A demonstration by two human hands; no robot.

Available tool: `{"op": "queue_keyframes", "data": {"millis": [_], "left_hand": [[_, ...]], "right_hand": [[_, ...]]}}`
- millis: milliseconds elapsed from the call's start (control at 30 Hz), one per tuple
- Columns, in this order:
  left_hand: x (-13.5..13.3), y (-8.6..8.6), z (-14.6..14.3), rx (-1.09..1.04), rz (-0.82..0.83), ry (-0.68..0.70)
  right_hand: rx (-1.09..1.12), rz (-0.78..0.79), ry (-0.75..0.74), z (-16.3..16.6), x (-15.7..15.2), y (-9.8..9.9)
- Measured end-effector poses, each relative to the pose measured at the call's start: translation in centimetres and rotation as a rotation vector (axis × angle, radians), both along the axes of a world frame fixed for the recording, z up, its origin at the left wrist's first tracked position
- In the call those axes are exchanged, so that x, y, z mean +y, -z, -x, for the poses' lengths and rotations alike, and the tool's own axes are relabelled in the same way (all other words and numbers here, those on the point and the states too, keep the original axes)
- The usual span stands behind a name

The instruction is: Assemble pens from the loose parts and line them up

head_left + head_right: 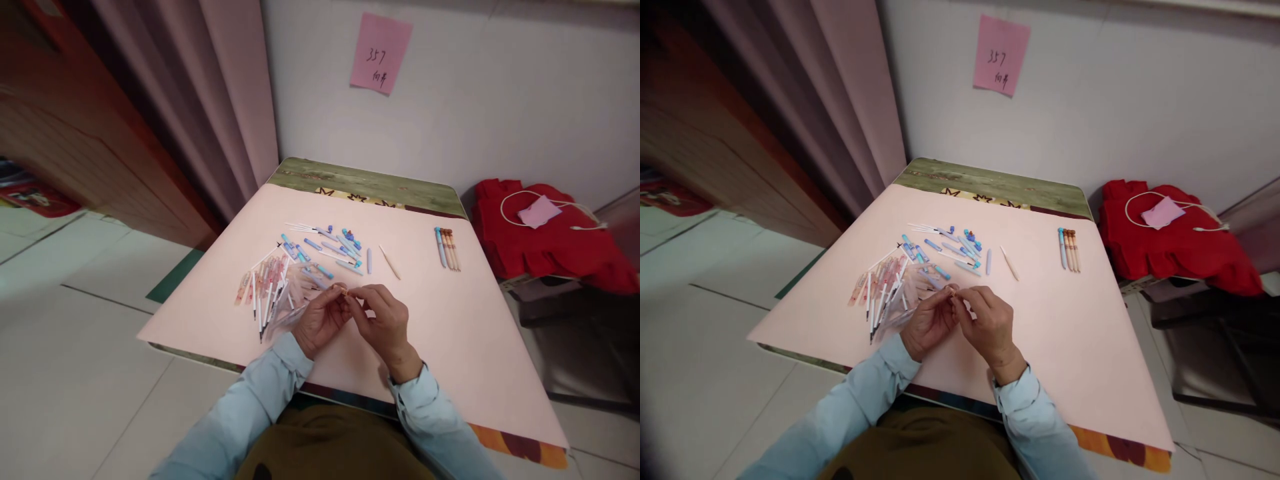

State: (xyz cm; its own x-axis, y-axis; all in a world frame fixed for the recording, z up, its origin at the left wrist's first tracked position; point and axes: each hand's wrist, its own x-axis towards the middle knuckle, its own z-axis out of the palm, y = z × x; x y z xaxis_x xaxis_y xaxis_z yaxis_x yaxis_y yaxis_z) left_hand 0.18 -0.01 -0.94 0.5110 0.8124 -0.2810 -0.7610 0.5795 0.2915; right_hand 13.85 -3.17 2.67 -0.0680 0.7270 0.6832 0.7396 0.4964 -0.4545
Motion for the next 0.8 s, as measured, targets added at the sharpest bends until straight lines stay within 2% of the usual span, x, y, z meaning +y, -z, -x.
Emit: {"op": "queue_keyframes", "data": {"millis": [167,400,600,700,800], "left_hand": [[-0.09,0.17,-0.03,0.002,-0.018,-0.02],[-0.09,-0.15,-0.12,0.025,0.001,-0.019],[-0.15,-0.29,-0.12,0.036,-0.016,0.009],[-0.34,-0.34,0.09,0.035,-0.03,0.027],[-0.55,-0.62,0.42,0.041,-0.051,0.114]], "right_hand": [[-0.04,0.038,0.033,0.07,0.02,-0.25],[-0.038,-0.021,0.077,0.0,0.04,-0.01],[-0.025,-0.028,0.041,0.08,-0.18,-0.23],[0.077,-0.005,0.005,-0.02,-0.29,-0.61],[0.218,0.084,0.042,-0.5,0.41,-0.76]]}}
